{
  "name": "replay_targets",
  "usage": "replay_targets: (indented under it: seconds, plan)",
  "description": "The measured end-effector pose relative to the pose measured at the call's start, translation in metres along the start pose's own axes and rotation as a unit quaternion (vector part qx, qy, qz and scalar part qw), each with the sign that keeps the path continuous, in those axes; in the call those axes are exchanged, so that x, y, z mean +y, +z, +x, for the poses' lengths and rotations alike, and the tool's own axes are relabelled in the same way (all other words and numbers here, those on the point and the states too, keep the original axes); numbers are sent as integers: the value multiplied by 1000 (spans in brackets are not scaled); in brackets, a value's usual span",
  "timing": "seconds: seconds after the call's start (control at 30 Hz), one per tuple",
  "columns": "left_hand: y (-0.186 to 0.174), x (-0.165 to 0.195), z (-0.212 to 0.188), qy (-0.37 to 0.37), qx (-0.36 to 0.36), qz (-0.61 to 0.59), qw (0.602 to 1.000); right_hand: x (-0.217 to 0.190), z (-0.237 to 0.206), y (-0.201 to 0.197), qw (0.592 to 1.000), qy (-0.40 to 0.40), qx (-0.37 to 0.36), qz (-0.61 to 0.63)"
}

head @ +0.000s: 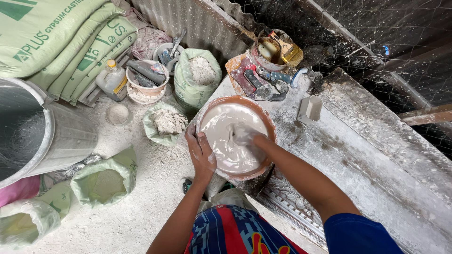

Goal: The person mixes a white paste in a bucket with their hand, then uses a small rectangular tool to apply the paste into the grooves of a long ornate molding. The person repeatedly scoops paste and spreads it along the molding's surface.

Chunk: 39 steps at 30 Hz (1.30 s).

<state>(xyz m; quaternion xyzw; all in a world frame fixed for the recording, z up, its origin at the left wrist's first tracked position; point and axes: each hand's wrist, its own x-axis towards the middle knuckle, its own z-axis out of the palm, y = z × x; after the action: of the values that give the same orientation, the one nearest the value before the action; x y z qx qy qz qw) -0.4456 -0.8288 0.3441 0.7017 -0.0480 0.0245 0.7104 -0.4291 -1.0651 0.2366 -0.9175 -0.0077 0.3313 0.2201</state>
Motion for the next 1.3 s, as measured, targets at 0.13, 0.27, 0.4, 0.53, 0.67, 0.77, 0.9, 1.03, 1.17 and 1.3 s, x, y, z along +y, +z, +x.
replay_targets:
  seconds: [0.13, 0.27, 0.4, 0.53, 0.67, 0.77, 0.9, 1.03, 1.17, 1.3]
  plan:
    - [-1, 2, -1, 21, 0, 9, 1000, 0, 10, 5, 993, 37, -107, -42]
    - [0, -2, -2, 7, 3, -10, 1000, -6, 16, 18, 987, 53, -151, -24]
    - [1, -11, -2, 34, 13, 22, 999, -4, 14, 19, 984, 44, -159, 65]
    - [2, -17, -2, 33, 9, 27, 999, 2, 16, 13, 953, 26, -166, 252]
    - [3, -15, -1, -11, 9, 16, 1000, 0, 18, 9, 867, -17, -172, 468]
    - [2, -11, -1, -31, 7, 28, 999, -9, 13, 2, 787, -101, -165, 586]
    - [2, -9, -1, -48, -7, 4, 999, -36, -4, -7, 945, 6, -102, 311]
    - [5, -9, 0, -28, 3, 31, 999, -60, -14, -11, 982, 20, -67, 176]
    - [11, -7, 1, -64, 28, 28, 997, -68, 9, -5, 983, -7, -92, 161]
    - [15, -3, 0, -85, 39, 13, 996, -50, 24, 17, 995, -66, -75, -19]
